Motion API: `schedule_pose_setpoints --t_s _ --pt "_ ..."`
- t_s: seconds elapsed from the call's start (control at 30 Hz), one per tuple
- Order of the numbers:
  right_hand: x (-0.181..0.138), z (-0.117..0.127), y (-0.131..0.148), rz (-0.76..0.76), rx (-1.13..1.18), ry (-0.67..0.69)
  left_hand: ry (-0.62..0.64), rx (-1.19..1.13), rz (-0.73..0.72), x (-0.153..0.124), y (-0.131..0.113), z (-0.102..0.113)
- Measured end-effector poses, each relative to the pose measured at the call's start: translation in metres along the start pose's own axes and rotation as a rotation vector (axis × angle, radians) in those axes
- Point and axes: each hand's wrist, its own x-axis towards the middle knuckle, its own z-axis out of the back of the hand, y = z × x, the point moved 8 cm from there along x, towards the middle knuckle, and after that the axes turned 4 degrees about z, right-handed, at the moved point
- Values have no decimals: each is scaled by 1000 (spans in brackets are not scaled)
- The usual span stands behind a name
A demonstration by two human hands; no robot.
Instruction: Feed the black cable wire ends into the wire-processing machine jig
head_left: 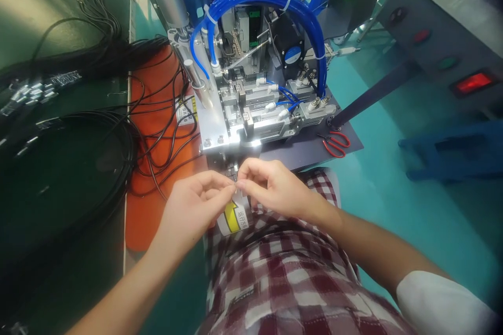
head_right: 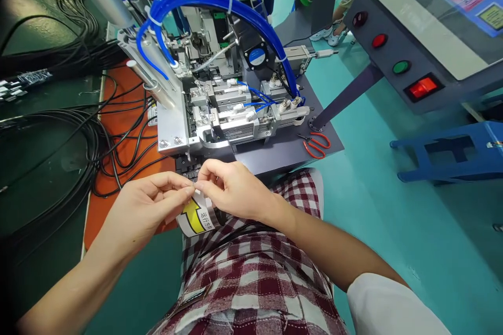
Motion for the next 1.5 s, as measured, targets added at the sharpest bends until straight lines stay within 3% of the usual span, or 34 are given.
schedule_pose_setpoints --t_s 0.13,0.27,0.47,0.7,0.83,1.13,1.5 --pt "1 2 0 21 -71 5 -12 11 -16 1 -3 0" --pt "4 1 -6 12 42 9 -28 51 -82 1 -9 -2" --pt "15 13 -9 -52 168 -26 -207 229 -305 0 -23 12" --pt "25 6 -38 -186 268 -83 -283 640 -780 -4 -44 4" --pt "27 0 -52 -205 317 -94 -295 771 -940 -3 -39 -1" --pt "27 2 -56 -262 348 -97 -216 741 -985 1 -36 0" --pt "25 0 -61 -222 372 -118 -236 801 -1018 -1 -34 1"
